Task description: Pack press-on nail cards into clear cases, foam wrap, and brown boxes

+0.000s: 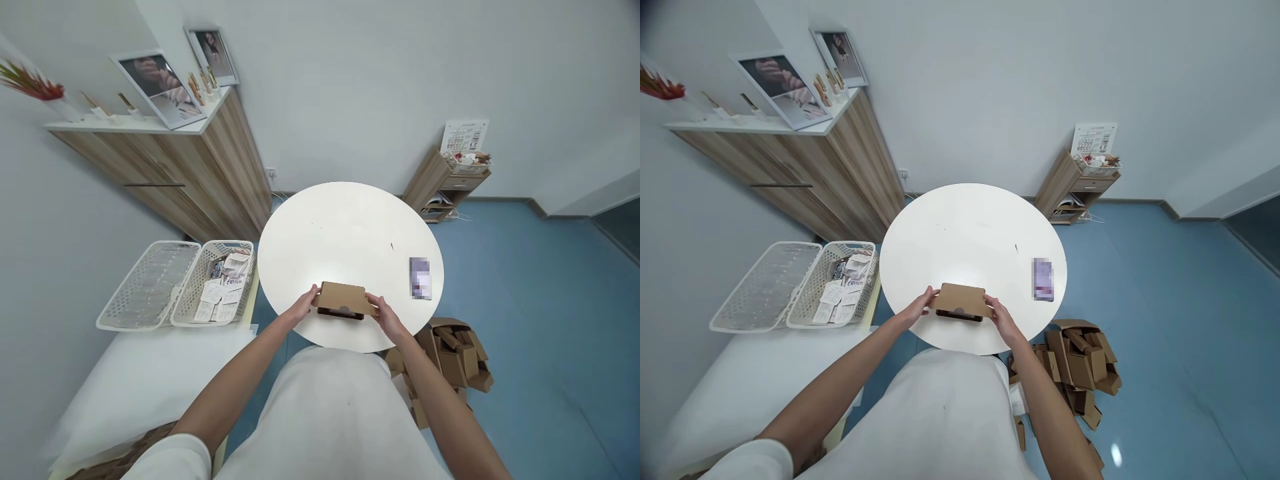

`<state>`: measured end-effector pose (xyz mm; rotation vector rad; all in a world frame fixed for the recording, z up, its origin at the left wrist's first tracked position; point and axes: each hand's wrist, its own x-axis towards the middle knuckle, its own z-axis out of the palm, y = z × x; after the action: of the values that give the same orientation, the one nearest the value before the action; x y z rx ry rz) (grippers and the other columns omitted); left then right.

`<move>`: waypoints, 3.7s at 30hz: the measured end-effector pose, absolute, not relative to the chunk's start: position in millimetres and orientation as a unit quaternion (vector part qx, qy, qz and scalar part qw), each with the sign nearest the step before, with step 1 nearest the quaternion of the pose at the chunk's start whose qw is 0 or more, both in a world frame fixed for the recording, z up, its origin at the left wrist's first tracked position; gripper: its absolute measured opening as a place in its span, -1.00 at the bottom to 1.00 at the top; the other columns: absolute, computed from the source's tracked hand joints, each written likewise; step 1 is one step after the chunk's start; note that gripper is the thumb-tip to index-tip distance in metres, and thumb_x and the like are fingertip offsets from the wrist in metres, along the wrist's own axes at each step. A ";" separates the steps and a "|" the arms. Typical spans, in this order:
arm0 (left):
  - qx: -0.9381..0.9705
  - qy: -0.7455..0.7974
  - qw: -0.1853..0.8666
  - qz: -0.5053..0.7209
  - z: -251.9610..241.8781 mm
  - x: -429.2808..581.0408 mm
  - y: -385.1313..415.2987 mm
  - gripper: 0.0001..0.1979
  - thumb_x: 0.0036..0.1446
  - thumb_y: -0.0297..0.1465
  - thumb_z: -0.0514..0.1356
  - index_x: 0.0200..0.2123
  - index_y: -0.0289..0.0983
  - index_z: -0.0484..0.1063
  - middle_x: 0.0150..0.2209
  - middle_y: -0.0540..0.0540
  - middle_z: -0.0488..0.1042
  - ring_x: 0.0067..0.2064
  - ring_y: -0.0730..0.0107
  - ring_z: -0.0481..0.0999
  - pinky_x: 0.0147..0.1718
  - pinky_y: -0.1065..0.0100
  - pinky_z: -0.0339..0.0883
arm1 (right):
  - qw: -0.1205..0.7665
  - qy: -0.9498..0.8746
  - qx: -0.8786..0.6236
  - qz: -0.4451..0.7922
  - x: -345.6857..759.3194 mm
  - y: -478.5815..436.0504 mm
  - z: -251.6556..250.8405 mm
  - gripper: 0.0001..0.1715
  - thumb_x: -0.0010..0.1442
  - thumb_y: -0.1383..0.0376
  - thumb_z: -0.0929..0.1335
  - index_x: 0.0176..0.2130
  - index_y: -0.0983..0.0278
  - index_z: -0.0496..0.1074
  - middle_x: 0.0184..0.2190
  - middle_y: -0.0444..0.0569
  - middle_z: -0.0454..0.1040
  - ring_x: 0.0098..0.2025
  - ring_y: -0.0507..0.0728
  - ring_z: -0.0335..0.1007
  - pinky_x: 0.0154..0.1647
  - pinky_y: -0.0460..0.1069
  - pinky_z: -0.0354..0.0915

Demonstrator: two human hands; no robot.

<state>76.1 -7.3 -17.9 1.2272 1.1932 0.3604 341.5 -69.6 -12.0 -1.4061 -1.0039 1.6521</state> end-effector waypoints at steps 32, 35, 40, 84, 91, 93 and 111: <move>0.734 0.514 0.413 0.162 -31.5 77.5 -70.5 -0.24 -0.18 -0.34 0.25 0.13 -0.13 0.04 -0.03 -0.15 0.32 -0.01 0.09 0.29 -0.09 0.16 0.16 | 0.195 -0.561 -0.698 0.401 308.1 -130.1 -32.3 -0.12 -0.13 0.12 0.39 0.15 0.16 0.07 0.11 0.00 0.19 0.13 0.23 0.07 0.12 0.13 -0.02; 0.720 0.510 0.419 0.213 -30.1 74.8 -62.8 -0.30 -0.12 -0.33 0.22 0.13 -0.20 0.07 -0.08 -0.16 0.32 -0.07 0.18 0.32 -0.11 0.22 0.21 | 0.264 -0.535 -0.692 0.406 310.6 -118.3 -22.7 -0.15 -0.11 0.10 0.37 0.15 0.15 0.08 0.05 -0.02 0.25 0.08 0.21 0.14 0.07 0.11 0.09; 0.688 0.554 0.392 0.258 -29.9 75.5 -46.8 -0.57 0.10 -0.38 0.02 0.07 -0.29 0.17 -0.19 -0.15 0.34 -0.15 0.31 0.35 -0.11 0.27 0.22 | 0.353 -0.470 -0.693 0.417 308.4 -96.7 -13.2 -0.35 0.03 0.01 0.26 0.08 0.18 0.20 0.02 0.00 0.30 0.00 0.19 0.24 0.03 0.12 0.15; 0.565 0.567 0.546 0.246 -52.1 72.5 -39.2 -0.54 0.15 -0.20 -0.06 0.08 -0.28 0.12 -0.19 -0.16 0.33 -0.18 0.35 0.37 -0.21 0.32 0.25 | 0.300 -0.365 -0.718 0.511 306.8 -89.3 -25.4 -0.35 -0.04 0.01 0.28 0.03 0.15 0.22 -0.08 0.00 0.34 -0.29 0.13 0.41 -0.23 0.07 0.26; 0.561 0.552 0.558 0.262 -51.9 66.2 -56.1 -0.58 0.11 -0.31 0.02 0.05 -0.24 0.15 -0.11 -0.17 0.33 -0.17 0.35 0.40 -0.18 0.30 0.28 | 0.295 -0.449 -0.704 0.465 302.4 -106.2 -25.1 -0.43 0.01 0.15 0.27 0.04 0.16 0.23 -0.04 0.01 0.35 -0.19 0.16 0.38 -0.15 0.08 0.27; 0.557 0.549 0.567 0.260 -53.6 66.1 -61.8 -0.58 0.07 -0.37 0.06 0.04 -0.25 0.15 -0.09 -0.17 0.33 -0.15 0.35 0.41 -0.17 0.29 0.29 | 0.287 -0.454 -0.698 0.474 302.8 -111.4 -23.6 -0.39 0.01 0.19 0.28 0.08 0.16 0.19 0.01 0.00 0.32 -0.13 0.16 0.37 -0.11 0.08 0.27; 0.565 0.520 0.592 0.245 -63.8 107.8 -90.8 -0.44 -0.03 -0.40 0.13 0.08 -0.24 0.09 0.07 -0.18 0.26 0.05 0.22 0.29 0.00 0.21 0.17 | 0.214 -0.436 -0.701 0.522 314.7 -153.8 -20.7 0.02 -0.08 0.19 0.37 0.23 0.13 -0.19 0.19 -0.01 0.06 0.14 0.21 0.11 0.13 0.15 0.08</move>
<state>107.8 -90.8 -63.8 1.3145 1.2089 0.5694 314.7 -153.8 -20.7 -1.9466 -1.2091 1.4489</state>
